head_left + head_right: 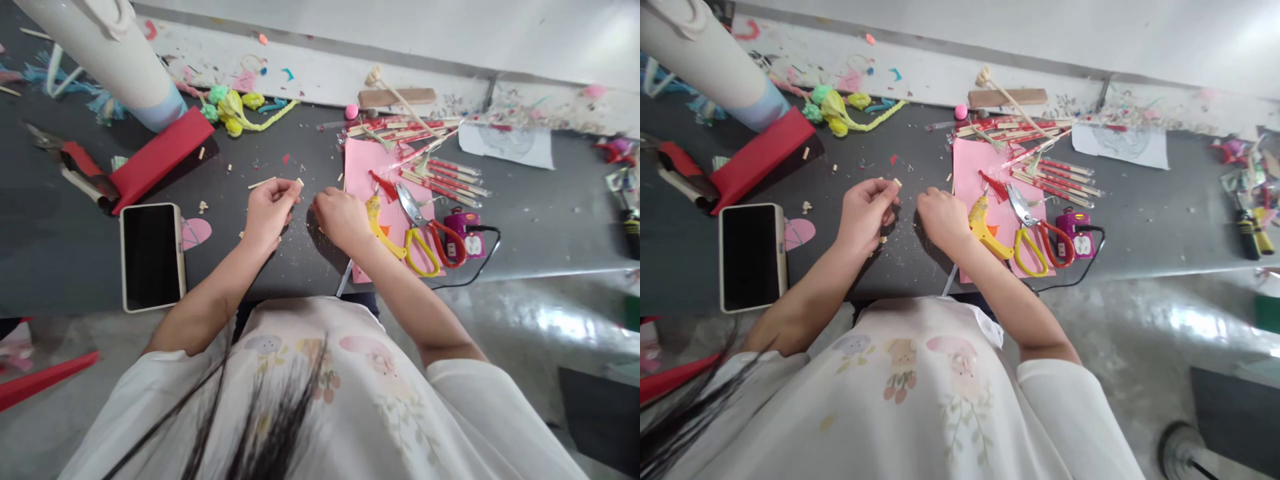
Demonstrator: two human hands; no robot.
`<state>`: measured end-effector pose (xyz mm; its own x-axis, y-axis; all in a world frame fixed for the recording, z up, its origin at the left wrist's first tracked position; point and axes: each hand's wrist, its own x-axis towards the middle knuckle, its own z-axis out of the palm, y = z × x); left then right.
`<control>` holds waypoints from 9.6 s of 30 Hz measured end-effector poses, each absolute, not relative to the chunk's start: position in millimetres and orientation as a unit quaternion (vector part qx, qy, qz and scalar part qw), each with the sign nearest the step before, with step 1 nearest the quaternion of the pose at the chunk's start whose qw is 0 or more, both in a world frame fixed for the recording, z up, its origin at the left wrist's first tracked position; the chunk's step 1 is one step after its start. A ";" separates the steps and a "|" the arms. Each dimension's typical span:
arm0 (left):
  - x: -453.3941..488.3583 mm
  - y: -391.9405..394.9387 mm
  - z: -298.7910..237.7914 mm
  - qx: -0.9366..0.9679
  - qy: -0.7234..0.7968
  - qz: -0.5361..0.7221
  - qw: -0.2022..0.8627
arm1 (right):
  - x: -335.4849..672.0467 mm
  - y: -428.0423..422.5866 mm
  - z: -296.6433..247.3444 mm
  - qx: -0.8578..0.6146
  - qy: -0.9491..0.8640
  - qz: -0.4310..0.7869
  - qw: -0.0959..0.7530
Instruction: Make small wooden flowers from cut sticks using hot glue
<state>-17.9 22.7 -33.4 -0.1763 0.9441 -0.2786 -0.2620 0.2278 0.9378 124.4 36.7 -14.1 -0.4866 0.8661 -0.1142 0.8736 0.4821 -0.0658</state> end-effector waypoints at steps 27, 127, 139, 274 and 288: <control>-13.1 6.0 -20.7 0.349 0.486 0.519 0.610 | 161.1 16.4 -11.4 0.440 0.521 -0.591 -0.431; -13.1 -11.8 -20.7 0.612 0.446 0.546 0.359 | 156.9 -6.4 9.4 0.411 0.764 -0.180 -0.463; -8.3 -7.9 -20.8 0.500 0.461 0.510 0.526 | 159.9 -2.2 6.0 0.426 0.755 -0.195 -0.459; -11.3 4.3 -14.3 0.264 0.434 0.453 0.732 | 216.5 -56.6 -8.8 0.503 0.539 -0.557 -0.383; -9.3 2.4 -12.5 0.278 0.427 0.479 0.715 | 219.6 -52.9 -28.6 0.513 0.508 -0.554 -0.415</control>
